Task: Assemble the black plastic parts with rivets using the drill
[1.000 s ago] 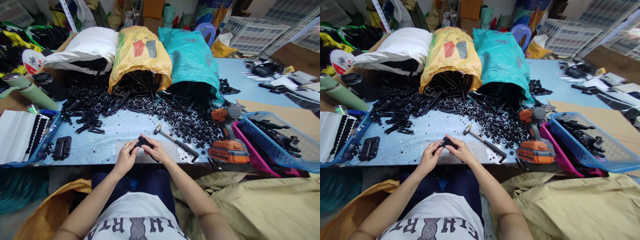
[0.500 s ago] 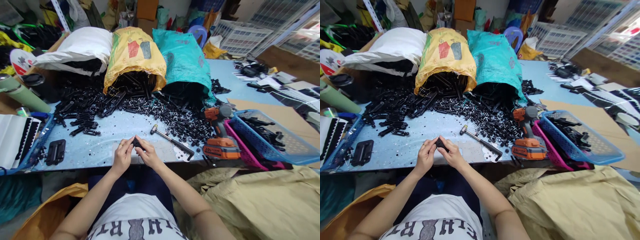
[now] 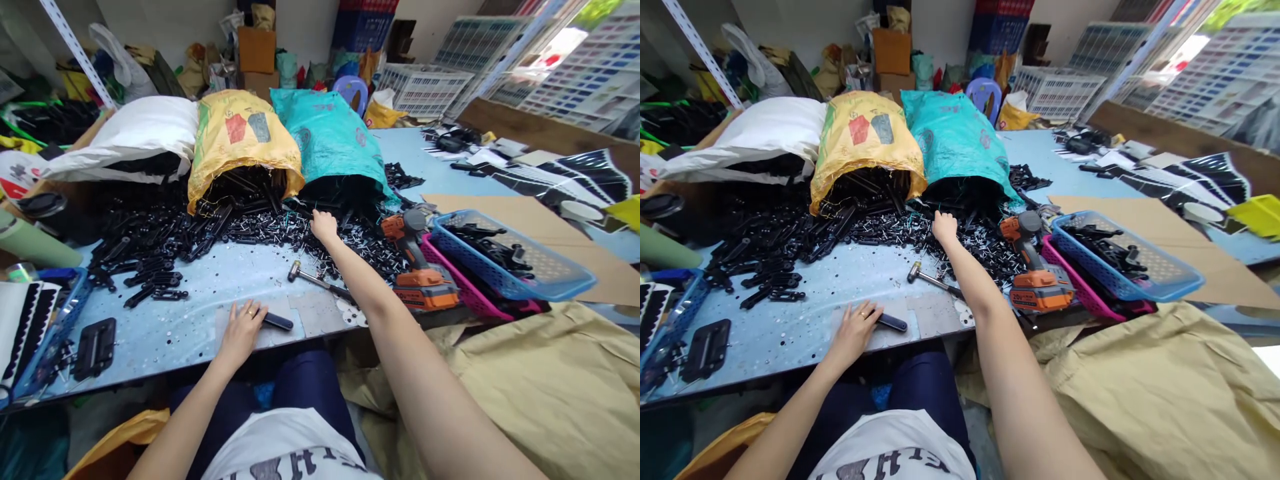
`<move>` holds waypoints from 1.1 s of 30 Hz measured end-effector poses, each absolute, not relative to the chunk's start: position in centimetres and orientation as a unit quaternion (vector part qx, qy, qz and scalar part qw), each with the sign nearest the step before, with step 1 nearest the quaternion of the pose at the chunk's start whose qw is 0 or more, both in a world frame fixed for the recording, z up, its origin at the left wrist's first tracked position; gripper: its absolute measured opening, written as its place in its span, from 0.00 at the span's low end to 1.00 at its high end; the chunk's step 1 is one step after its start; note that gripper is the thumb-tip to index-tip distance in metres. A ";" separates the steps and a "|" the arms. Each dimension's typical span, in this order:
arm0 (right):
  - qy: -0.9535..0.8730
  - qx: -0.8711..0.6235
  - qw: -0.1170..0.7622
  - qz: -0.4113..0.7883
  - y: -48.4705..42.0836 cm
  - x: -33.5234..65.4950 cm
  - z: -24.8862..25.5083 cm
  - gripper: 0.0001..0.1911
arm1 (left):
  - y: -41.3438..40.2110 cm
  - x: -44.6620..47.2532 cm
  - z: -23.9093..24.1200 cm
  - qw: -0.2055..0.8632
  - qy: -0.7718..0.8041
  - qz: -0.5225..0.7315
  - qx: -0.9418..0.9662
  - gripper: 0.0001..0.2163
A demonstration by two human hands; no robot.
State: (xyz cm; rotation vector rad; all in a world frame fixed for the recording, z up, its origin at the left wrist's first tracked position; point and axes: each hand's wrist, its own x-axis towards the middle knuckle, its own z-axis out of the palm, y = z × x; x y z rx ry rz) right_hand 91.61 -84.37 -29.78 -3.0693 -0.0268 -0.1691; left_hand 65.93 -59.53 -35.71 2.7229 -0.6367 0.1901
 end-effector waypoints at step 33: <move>-0.416 -0.899 0.063 0.122 -82.7 69.2 -33.6 0.17 | -59.6 67.7 -34.6 0.213 -0.226 -0.076 0.947 0.28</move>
